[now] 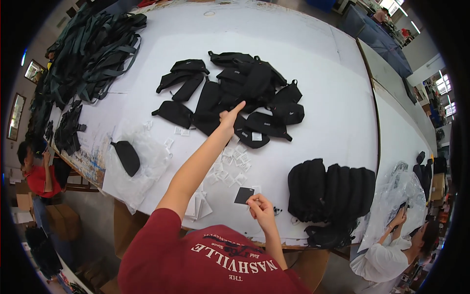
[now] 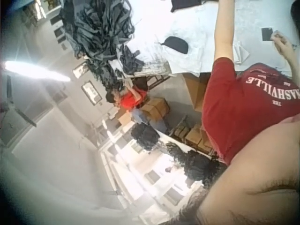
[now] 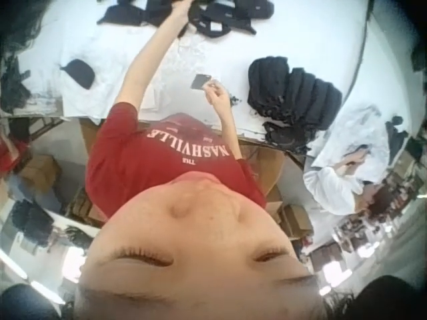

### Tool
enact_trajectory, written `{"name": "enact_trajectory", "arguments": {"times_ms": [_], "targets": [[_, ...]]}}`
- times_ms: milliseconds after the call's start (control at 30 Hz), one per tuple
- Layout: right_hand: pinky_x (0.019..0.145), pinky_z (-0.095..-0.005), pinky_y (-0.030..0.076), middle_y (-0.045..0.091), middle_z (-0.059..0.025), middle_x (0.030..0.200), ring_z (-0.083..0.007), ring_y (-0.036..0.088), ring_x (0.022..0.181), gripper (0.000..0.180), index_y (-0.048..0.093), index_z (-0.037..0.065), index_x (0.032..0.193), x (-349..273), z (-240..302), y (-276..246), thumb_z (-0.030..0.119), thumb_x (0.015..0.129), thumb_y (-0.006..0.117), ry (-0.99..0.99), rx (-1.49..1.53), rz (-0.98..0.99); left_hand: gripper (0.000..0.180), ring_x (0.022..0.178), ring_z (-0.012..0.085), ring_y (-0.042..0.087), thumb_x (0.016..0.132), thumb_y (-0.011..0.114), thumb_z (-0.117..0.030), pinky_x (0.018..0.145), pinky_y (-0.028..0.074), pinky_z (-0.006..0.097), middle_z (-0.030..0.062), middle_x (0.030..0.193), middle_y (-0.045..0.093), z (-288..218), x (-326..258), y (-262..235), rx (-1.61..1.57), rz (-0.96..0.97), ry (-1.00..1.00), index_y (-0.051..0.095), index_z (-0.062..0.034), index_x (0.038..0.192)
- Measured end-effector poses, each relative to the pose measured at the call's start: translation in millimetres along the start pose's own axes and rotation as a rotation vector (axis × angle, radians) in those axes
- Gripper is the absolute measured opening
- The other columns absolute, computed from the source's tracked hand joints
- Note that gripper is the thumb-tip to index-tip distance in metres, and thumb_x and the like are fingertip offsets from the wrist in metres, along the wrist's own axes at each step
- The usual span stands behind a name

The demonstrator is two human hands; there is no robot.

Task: The recorder is assembling and packing small black fabric pouches, attaching small plastic clips or labels.

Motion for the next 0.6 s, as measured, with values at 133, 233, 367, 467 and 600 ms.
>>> {"name": "enact_trajectory", "arguments": {"times_ms": [133, 233, 367, 467, 600], "targets": [[0.041, -0.0191, 0.023, 0.043, 0.0057, 0.055, -0.0019, 0.033, 0.044, 0.009, 0.055, 0.003, 0.089, 13.3, -16.1, -36.3, 0.011, 0.093, 0.056, 0.091, 0.046, -0.126, 0.137, 0.134, 0.0374, 0.027, 0.044, 0.088, -0.057, 0.105, 0.033, 0.048, 0.0253, 0.146, 0.019, -31.7, 65.8, 61.4, 0.145, -0.318, -0.156, 0.012, -0.0045, 0.144], [0.041, -0.0192, 0.027, 0.043, 0.0038, 0.053, -0.0035, 0.036, 0.044, 0.01, 0.057, 0.003, 0.087, 20.0, -20.0, -66.2, 0.012, 0.092, 0.057, 0.103, 0.093, -0.247, 0.134, 0.132, 0.0423, 0.027, 0.041, 0.09, -0.051, 0.101, 0.035, 0.055, 0.0258, 0.146, 0.016, -36.7, 74.9, 79.1, 0.29, -0.599, -0.307, 0.013, -0.0214, 0.146], [0.041, -0.0193, 0.029, 0.043, 0.0031, 0.052, -0.0041, 0.036, 0.043, 0.009, 0.057, 0.004, 0.085, 18.4, -35.9, -96.2, 0.01, 0.092, 0.057, 0.147, 0.158, -0.426, 0.12, 0.129, 0.0437, 0.033, 0.045, 0.091, -0.038, 0.099, 0.038, 0.054, 0.0268, 0.144, 0.022, -46.5, 100.4, 86.4, 0.356, -0.549, -0.217, 0.022, -0.0228, 0.142], [0.041, -0.0196, 0.029, 0.042, 0.0035, 0.052, -0.0038, 0.035, 0.043, 0.009, 0.057, 0.004, 0.085, 29.2, -43.8, -87.6, 0.01, 0.092, 0.057, 0.154, 0.197, -0.359, 0.083, 0.111, 0.0325, 0.056, 0.059, 0.084, -0.022, 0.094, 0.045, 0.042, 0.0196, 0.124, 0.054, -62.5, 159.1, 32.0, 0.097, -0.452, 0.073, 0.045, -0.0047, 0.129], [0.041, -0.0185, 0.028, 0.044, 0.0042, 0.054, -0.0025, 0.036, 0.045, 0.008, 0.057, 0.005, 0.086, 17.8, -37.9, -87.1, 0.01, 0.091, 0.058, 0.089, 0.133, -0.351, 0.055, 0.102, 0.0277, 0.061, 0.069, 0.077, -0.012, 0.088, 0.049, 0.036, 0.0157, 0.113, 0.061, -47.1, 163.4, 3.6, -0.275, -0.134, 0.135, 0.054, 0.0017, 0.118]]}}
Point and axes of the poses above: each hand's wrist, its own x-axis towards the middle knuckle, its own y-axis out of the palm, z = x × y, the point moved 8 cm from there along x, towards the middle knuckle
